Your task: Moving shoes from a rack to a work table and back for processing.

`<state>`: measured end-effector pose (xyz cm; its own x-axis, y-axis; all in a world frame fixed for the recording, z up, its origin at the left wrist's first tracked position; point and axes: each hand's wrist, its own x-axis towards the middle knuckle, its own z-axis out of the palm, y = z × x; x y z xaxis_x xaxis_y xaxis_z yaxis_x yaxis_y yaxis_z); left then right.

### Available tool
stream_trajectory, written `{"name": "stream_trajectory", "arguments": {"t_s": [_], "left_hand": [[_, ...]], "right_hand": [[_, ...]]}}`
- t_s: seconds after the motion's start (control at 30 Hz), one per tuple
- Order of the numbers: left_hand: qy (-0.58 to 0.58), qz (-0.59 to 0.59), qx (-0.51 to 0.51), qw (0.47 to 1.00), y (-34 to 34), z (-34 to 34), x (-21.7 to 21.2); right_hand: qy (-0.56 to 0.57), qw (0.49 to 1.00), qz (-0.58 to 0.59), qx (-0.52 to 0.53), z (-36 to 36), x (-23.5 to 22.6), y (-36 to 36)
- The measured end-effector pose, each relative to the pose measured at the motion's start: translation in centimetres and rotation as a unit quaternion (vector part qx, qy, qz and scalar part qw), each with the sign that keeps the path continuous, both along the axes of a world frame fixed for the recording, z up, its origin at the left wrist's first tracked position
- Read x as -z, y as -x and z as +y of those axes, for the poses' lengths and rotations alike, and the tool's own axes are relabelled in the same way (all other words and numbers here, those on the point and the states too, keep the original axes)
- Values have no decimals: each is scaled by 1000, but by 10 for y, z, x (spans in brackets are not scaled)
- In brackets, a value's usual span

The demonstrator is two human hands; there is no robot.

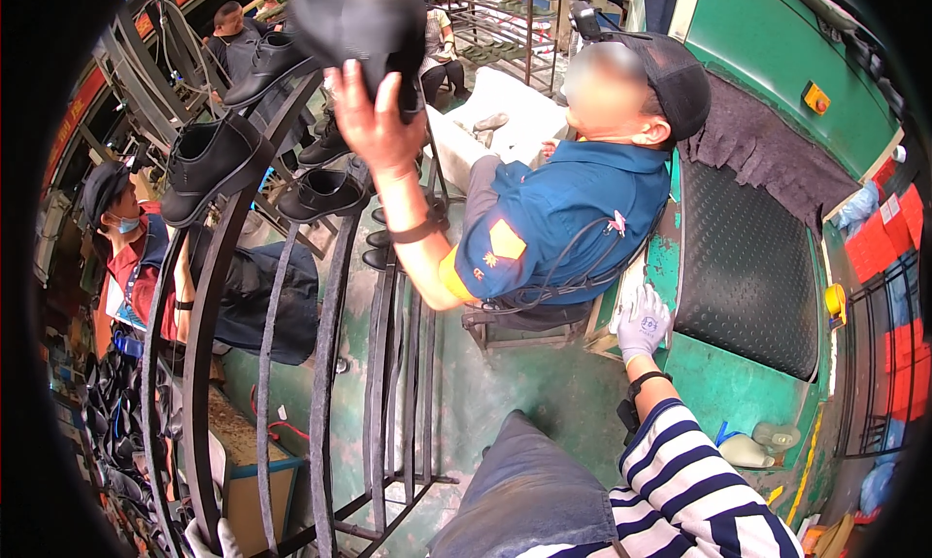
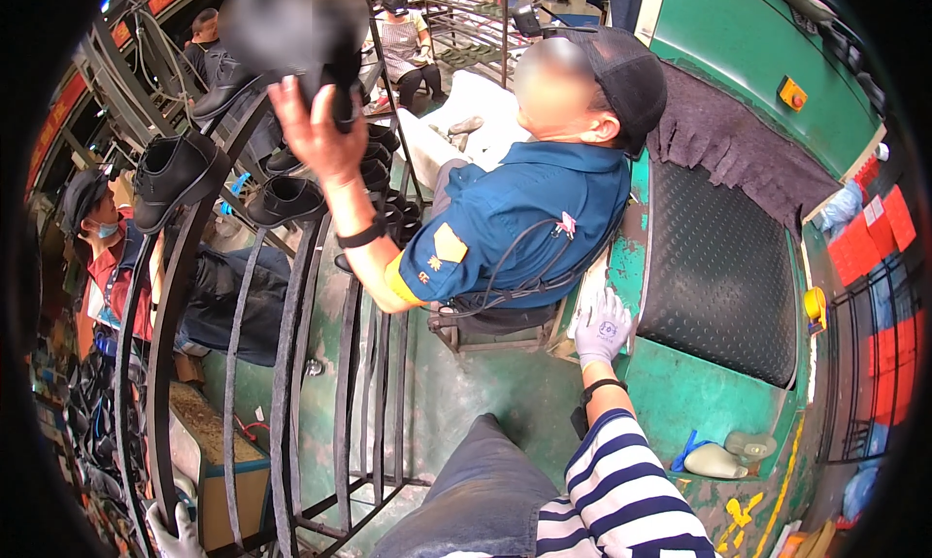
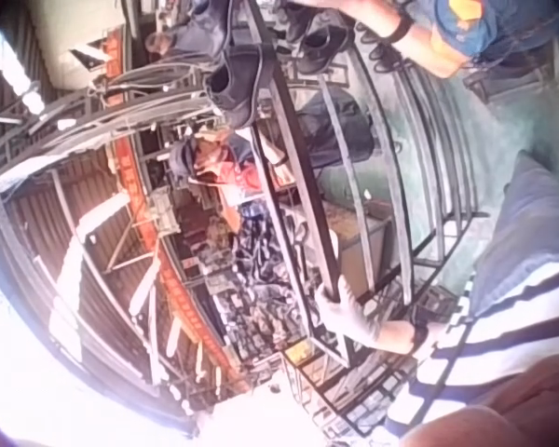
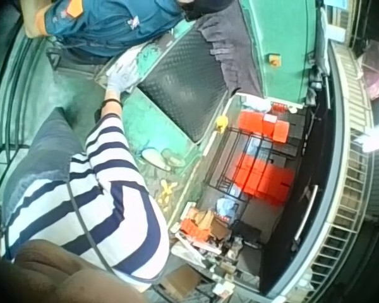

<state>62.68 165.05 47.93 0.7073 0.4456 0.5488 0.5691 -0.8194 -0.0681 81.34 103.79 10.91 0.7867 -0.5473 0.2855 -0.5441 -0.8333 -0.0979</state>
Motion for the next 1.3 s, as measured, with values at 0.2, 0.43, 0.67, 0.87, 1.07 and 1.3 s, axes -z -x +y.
{"name": "stream_trajectory", "arguments": {"t_s": [0.2,0.43,0.67,0.87,1.07,1.3], "left_hand": [[98,-20,30,995,-5,9,6],[101,-87,45,990,-4,8,9],[107,-71,1,992,-7,-6,2],[111,-88,9,990,-7,-3,1],[90,-75,4,993,-9,-2,-1],[96,-74,-12,993,-8,-4,-1]], "right_hand": [[-9,1000,-3,19,-3,-2,-4],[36,999,-16,-7,7,-5,-2],[29,999,-26,-17,2,0,1],[43,998,-28,-22,0,3,1],[38,999,-33,-21,3,0,0],[28,999,-24,-10,3,0,0]]}}
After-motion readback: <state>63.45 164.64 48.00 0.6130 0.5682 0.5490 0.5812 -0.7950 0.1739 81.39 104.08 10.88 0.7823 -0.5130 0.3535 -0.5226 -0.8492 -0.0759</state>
